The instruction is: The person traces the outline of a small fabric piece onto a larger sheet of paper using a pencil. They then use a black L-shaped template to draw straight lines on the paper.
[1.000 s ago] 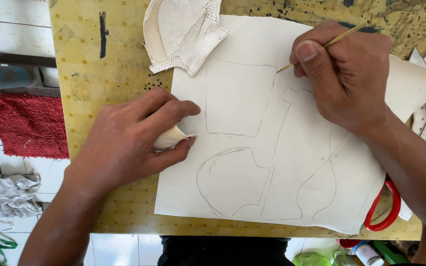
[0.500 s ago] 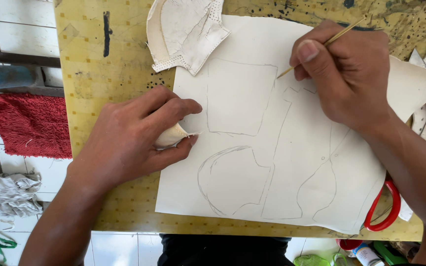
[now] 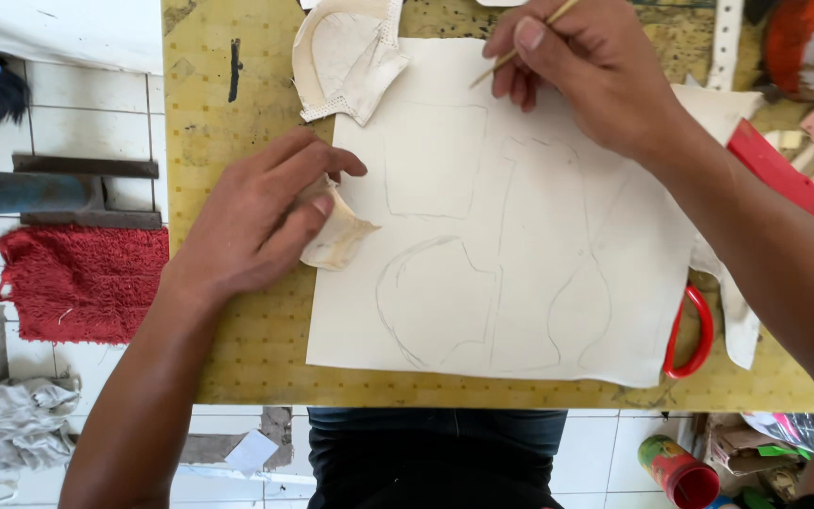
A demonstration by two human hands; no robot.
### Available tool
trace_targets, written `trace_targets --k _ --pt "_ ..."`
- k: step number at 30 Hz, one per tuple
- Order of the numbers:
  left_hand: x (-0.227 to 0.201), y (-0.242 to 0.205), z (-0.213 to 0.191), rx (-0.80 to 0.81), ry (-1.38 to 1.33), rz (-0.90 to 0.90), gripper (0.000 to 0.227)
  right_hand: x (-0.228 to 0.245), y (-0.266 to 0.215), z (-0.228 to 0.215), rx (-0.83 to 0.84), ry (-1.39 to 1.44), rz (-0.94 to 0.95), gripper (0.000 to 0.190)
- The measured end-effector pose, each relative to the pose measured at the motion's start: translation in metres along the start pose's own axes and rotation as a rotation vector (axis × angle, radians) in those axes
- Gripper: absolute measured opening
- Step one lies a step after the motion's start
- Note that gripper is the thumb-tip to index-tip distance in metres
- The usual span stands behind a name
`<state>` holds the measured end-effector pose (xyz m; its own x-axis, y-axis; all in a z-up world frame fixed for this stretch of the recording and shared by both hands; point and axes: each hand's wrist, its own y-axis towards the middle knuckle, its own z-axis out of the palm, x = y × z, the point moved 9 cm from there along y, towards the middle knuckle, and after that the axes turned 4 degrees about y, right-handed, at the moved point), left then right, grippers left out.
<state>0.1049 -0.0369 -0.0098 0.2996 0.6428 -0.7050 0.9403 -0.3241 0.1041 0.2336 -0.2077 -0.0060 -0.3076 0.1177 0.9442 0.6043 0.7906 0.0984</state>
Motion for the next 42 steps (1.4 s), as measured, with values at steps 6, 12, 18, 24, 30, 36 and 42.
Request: trace_targets --k 6,12,18,24,30,36,42 --pt "-0.002 -0.008 -0.014 -0.115 -0.107 0.052 0.033 0.073 -0.036 -0.009 -0.165 -0.249 -0.197 0.035" --pt "-0.005 -0.012 -0.013 -0.169 -0.083 0.038 0.031 0.094 -0.129 0.031 -0.100 -0.733 0.016 0.031" --pt "0.000 -0.015 -0.012 -0.218 -0.063 -0.006 0.026 0.103 -0.216 0.046 -0.436 -0.861 0.049 0.017" --pt "0.017 -0.029 -0.032 -0.492 -0.080 0.046 0.026 0.060 -0.280 0.044 -0.795 -0.823 0.135 0.017" --pt "0.044 -0.041 -0.047 -0.681 -0.079 -0.097 0.025 0.058 -0.278 0.045 -0.810 -0.813 0.106 0.016" --pt "0.012 -0.036 -0.043 -0.639 0.233 -0.047 0.012 0.059 -0.282 0.048 -0.825 -0.825 0.112 0.018" --pt "-0.022 -0.026 -0.031 -0.579 0.421 0.036 0.024 0.064 -0.285 0.046 -0.898 -0.887 0.076 0.020"
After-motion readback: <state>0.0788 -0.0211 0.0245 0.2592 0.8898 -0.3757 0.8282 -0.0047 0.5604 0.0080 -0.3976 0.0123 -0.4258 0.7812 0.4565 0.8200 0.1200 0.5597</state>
